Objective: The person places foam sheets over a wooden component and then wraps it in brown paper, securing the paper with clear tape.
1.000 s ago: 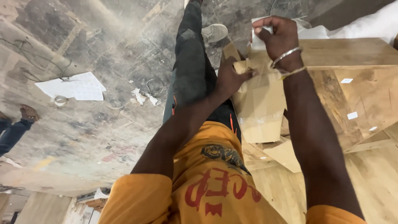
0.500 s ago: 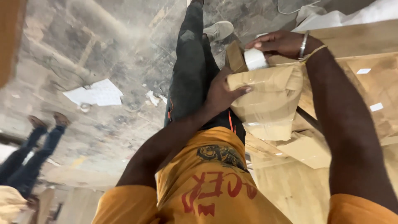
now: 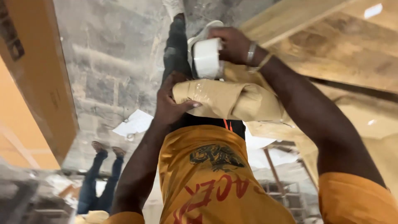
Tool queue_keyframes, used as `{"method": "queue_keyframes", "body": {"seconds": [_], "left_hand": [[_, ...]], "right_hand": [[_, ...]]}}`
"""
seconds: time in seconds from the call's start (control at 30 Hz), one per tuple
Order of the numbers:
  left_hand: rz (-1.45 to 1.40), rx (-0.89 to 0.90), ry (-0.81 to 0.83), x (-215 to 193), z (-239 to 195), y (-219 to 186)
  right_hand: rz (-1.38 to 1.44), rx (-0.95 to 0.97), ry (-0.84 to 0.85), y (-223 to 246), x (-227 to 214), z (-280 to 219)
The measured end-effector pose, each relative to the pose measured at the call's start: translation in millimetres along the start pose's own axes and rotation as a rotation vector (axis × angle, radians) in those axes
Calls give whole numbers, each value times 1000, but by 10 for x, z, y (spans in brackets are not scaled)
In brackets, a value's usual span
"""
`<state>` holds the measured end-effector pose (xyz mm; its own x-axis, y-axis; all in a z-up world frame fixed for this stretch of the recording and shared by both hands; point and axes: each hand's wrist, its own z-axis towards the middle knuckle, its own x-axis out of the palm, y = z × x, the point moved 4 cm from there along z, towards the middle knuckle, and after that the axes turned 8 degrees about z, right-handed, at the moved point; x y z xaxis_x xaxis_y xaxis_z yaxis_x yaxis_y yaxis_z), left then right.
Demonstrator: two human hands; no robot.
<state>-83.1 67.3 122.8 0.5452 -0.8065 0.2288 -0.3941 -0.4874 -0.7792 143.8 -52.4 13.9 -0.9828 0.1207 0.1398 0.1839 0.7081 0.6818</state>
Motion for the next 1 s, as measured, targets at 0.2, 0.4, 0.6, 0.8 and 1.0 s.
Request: {"method": "queue_keyframes", "body": {"seconds": [0.2,0.4,0.6,0.8,1.0], "left_hand": [[134,42,-11,-153,157,22],[24,117,-105,-487,259,-113],[131,158,-169,-996,177,58],[4,89,-226,-1352,46,169],[-99,4,-223,-1776,83,538]], "right_hand": [[257,-147,11,285,-214,-340],[292,245,-61,-1110,-311,-958],[358,339,-153,-1891,-270,-1389],[392,406,-223,-2455,-160,-1689],[255,414,-246,-2967,-189,-2035]]}}
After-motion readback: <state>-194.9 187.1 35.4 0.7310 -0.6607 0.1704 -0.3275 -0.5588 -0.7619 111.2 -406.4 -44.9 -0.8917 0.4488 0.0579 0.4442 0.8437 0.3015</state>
